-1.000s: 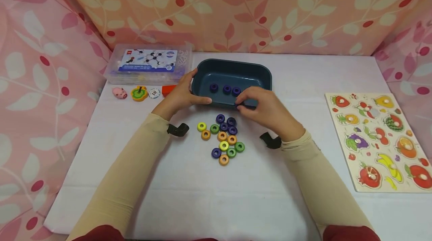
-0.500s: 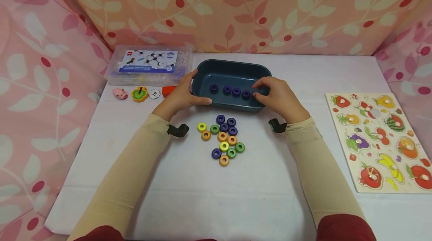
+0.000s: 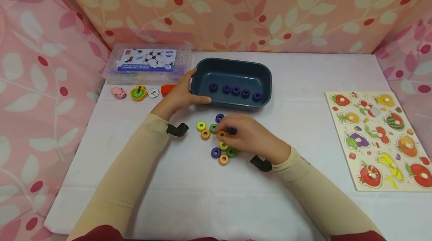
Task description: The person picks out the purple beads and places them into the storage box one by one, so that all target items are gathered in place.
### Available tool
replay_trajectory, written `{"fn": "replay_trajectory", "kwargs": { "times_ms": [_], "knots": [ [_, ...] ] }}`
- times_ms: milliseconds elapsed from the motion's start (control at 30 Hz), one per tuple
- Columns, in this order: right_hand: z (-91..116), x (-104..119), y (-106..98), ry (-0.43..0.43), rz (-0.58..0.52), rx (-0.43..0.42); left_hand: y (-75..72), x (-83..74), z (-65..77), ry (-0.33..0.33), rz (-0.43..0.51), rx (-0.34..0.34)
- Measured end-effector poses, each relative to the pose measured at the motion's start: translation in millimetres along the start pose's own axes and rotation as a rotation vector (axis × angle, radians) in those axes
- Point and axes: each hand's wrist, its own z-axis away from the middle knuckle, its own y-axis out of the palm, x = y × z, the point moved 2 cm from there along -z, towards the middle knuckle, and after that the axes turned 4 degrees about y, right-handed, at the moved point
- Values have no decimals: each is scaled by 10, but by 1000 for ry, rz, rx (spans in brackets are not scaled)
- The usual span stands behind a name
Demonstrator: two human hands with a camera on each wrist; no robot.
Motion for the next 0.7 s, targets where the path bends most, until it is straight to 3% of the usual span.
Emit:
{"fn": "replay_trajectory", "kwargs": {
  "times_ms": [100, 200, 467, 700],
  "knots": [
    [8, 73, 237, -54, 21, 112, 3, 0, 1, 2, -1, -2],
    [29, 95, 381, -59, 98, 152, 8, 5, -1, -3, 1, -4],
    [70, 109, 461, -52, 221, 114, 11, 10, -15, -4, 8, -6],
    [55, 96, 462, -108, 241, 107, 13, 15, -12, -12, 17, -5]
  ]
}}
